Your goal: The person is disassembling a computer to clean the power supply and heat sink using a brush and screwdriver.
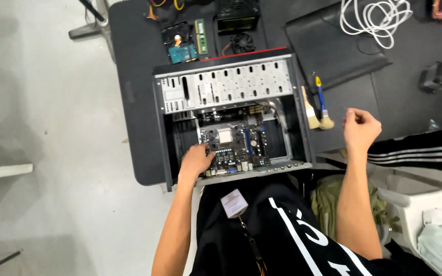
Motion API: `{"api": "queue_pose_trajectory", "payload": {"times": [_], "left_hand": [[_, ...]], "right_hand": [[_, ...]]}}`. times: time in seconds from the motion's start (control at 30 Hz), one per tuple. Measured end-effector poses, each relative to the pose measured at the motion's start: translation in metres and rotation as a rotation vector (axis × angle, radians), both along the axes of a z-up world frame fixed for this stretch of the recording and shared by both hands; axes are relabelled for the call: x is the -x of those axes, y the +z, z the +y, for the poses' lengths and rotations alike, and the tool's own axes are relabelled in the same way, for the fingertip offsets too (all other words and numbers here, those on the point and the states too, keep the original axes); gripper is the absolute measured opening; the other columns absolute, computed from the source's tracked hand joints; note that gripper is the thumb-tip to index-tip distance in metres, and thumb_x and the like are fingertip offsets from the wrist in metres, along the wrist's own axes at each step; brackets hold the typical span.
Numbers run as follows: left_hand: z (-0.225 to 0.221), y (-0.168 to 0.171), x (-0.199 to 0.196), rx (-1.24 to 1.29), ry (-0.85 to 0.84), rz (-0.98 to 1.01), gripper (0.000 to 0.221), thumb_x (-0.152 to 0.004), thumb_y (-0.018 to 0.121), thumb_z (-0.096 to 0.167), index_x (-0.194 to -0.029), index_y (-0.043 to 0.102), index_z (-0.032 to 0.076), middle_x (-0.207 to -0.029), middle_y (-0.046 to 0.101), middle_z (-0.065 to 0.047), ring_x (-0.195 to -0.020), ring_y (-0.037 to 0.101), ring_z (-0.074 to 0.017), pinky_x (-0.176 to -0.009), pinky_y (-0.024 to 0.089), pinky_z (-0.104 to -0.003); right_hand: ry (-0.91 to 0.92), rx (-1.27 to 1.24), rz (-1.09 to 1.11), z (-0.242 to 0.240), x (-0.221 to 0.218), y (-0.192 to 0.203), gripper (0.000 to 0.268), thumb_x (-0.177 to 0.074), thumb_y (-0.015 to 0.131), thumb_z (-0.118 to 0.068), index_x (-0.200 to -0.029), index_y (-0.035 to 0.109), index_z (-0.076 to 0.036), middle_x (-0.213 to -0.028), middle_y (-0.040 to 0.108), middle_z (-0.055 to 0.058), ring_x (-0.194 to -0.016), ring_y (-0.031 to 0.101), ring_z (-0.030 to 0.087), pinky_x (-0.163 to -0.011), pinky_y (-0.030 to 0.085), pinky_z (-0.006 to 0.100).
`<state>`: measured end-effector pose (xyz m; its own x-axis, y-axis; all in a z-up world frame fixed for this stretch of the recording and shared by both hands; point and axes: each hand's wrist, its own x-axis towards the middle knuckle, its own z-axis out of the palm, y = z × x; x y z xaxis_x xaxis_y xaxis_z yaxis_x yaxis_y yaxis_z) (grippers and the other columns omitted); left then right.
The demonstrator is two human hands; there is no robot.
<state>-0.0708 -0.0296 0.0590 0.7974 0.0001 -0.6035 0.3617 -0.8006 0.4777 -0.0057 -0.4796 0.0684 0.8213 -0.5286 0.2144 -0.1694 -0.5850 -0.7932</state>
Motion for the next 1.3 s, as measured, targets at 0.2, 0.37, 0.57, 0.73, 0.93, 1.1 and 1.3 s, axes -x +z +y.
{"api": "queue_pose_trajectory", "payload": {"times": [0.2,0.37,0.57,0.73,0.93,1.1,1.3], "left_hand": [[-0.005,0.027,0.01,0.026,-0.111,0.074,0.044,-0.095,0.065,0.031,-0.125,0.072,0.001,-0.123,0.071,-0.03,-0.119,0.066,-0.0478,-0.097,0.054,-0.056],[0.001,0.084,0.016,0.013,-0.167,0.262,0.033,-0.081,0.075,0.038,-0.093,0.085,0.009,-0.11,0.078,-0.024,-0.116,0.068,-0.0448,-0.1,0.055,-0.045],[0.005,0.084,0.019,0.05,-0.062,0.305,0.034,-0.079,0.08,0.039,-0.093,0.084,0.008,-0.114,0.075,-0.028,-0.116,0.067,-0.0457,-0.098,0.055,-0.047],[0.016,0.052,0.019,0.018,-0.078,0.291,0.035,-0.071,0.083,0.049,-0.087,0.085,0.017,-0.104,0.079,-0.019,-0.108,0.071,-0.0404,-0.092,0.058,-0.043],[0.015,0.068,0.017,0.009,-0.099,0.315,0.032,-0.073,0.084,0.045,-0.087,0.086,0.016,-0.097,0.08,-0.016,-0.103,0.074,-0.0372,-0.088,0.059,-0.04],[0.011,0.056,0.004,0.033,-0.11,0.333,0.02,-0.078,0.083,0.032,-0.084,0.085,0.013,-0.083,0.081,-0.012,-0.083,0.078,-0.0304,-0.081,0.061,-0.039],[-0.037,0.076,-0.047,0.062,-0.204,-0.212,0.029,-0.086,0.074,0.034,-0.104,0.082,0.012,-0.092,0.08,-0.012,-0.095,0.075,-0.0393,-0.086,0.059,-0.052]], "right_hand": [[0.2,0.122,0.241,-0.017,-0.042,-0.047,0.01,-0.095,0.074,-0.01,-0.101,0.081,-0.009,-0.083,0.074,0.014,-0.077,0.073,0.033,-0.067,0.056,0.039],[0.431,0.29,0.528,-0.007,-0.104,-0.198,0.015,-0.09,0.07,-0.024,-0.096,0.082,-0.017,-0.093,0.078,0.017,-0.095,0.072,0.048,-0.084,0.059,0.057],[0.425,0.382,0.715,0.032,-0.102,-0.136,0.031,-0.103,0.049,-0.013,-0.113,0.076,-0.001,-0.107,0.073,0.033,-0.103,0.07,0.056,-0.089,0.057,0.063],[0.311,0.308,0.557,-0.018,-0.134,-0.208,0.014,-0.093,0.072,-0.03,-0.1,0.081,-0.023,-0.089,0.076,0.019,-0.091,0.073,0.046,-0.079,0.06,0.053],[0.458,-0.196,0.164,-0.011,-0.083,-0.019,0.008,-0.105,0.073,-0.007,-0.11,0.074,-0.001,-0.079,0.067,0.014,-0.062,0.064,0.02,-0.06,0.053,0.033],[0.594,-0.413,0.033,0.033,-0.041,0.1,0.007,-0.11,0.064,0.002,-0.113,0.069,0.006,-0.091,0.069,0.018,-0.075,0.066,0.019,-0.069,0.06,0.03],[0.737,-0.319,-0.097,0.094,-0.021,0.135,0.015,-0.108,0.06,0.011,-0.118,0.069,0.008,-0.095,0.073,0.021,-0.08,0.071,0.023,-0.082,0.06,0.037]]}}
